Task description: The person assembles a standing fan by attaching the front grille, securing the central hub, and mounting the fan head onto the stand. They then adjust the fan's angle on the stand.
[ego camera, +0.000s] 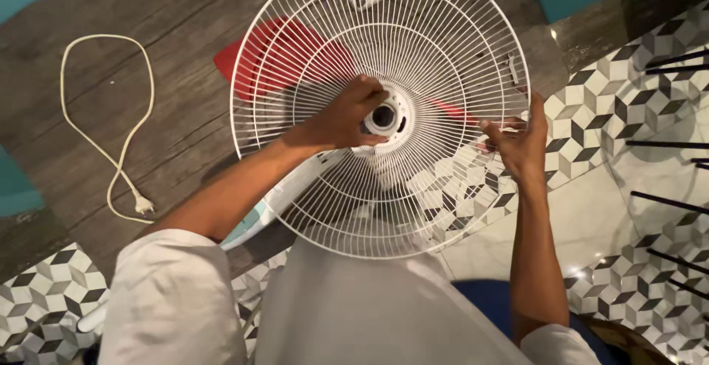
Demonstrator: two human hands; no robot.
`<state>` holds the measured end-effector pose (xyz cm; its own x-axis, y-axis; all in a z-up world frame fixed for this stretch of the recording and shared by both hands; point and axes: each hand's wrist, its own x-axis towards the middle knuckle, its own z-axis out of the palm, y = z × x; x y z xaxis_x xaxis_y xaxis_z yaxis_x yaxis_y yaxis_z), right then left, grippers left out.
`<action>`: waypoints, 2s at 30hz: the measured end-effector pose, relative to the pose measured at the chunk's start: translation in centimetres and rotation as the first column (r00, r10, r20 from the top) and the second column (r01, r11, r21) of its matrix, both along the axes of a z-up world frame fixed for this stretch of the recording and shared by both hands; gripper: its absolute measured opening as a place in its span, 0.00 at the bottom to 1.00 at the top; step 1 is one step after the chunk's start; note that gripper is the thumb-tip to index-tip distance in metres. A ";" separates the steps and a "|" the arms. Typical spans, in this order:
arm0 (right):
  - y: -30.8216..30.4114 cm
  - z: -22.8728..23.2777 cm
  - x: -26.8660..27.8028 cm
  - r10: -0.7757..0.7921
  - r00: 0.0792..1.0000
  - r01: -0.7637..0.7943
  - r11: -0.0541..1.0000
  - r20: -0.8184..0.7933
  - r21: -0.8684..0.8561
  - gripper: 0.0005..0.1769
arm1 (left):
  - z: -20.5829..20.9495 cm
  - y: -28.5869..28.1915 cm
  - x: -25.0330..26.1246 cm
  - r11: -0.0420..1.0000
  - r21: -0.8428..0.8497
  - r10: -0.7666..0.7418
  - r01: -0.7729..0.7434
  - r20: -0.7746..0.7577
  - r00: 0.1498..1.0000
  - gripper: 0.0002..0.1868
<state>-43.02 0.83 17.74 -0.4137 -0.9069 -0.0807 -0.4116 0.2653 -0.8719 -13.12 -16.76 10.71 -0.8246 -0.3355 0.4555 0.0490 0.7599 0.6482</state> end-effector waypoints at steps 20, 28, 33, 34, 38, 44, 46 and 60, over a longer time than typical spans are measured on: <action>1.2 -0.2 0.0 -0.222 0.966 0.195 0.961 0.131 0.195 0.41 | 0.6 -2.5 -3.5 0.868 0.012 -0.486 0.497 0.224 0.845 0.48; -0.2 -0.5 0.4 -0.168 0.970 0.151 0.983 0.178 0.106 0.38 | 0.8 4.3 -1.1 0.944 -0.009 0.325 -0.330 0.201 0.924 0.45; -0.5 -0.1 -0.1 -0.165 0.962 0.136 0.981 0.219 0.141 0.40 | 0.3 3.8 -1.3 0.956 0.030 0.278 -0.293 0.238 0.931 0.42; -0.6 0.0 -0.2 -0.169 0.962 0.138 0.979 0.216 0.149 0.40 | 0.3 3.6 -1.2 0.963 -0.006 0.268 -0.271 0.175 0.947 0.42; -0.2 -0.4 -0.8 -0.219 0.944 0.168 0.963 0.249 0.210 0.40 | 0.7 3.3 -1.2 0.976 -0.063 0.215 -0.208 0.128 0.968 0.43; 0.1 -1.4 -1.5 -0.168 0.962 0.135 0.978 0.217 0.158 0.39 | 1.5 3.2 -1.3 0.977 -0.166 0.149 -0.134 0.080 0.986 0.40; 0.0 -1.6 -1.7 -0.158 0.972 0.130 0.978 0.172 0.163 0.39 | 1.5 3.0 -1.6 0.985 -0.120 0.135 -0.121 0.109 0.985 0.40; -0.3 -1.2 -2.0 -0.173 0.971 0.141 0.971 0.163 0.192 0.39 | -1.7 -2.7 -6.1 0.840 -0.043 -0.539 0.541 0.050 0.841 0.37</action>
<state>-45.01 0.57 16.56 -0.5144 -0.7958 -0.3195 -0.1954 0.4715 -0.8599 -19.26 -19.48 8.99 -0.8833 0.1915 0.4279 0.4402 0.6528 0.6166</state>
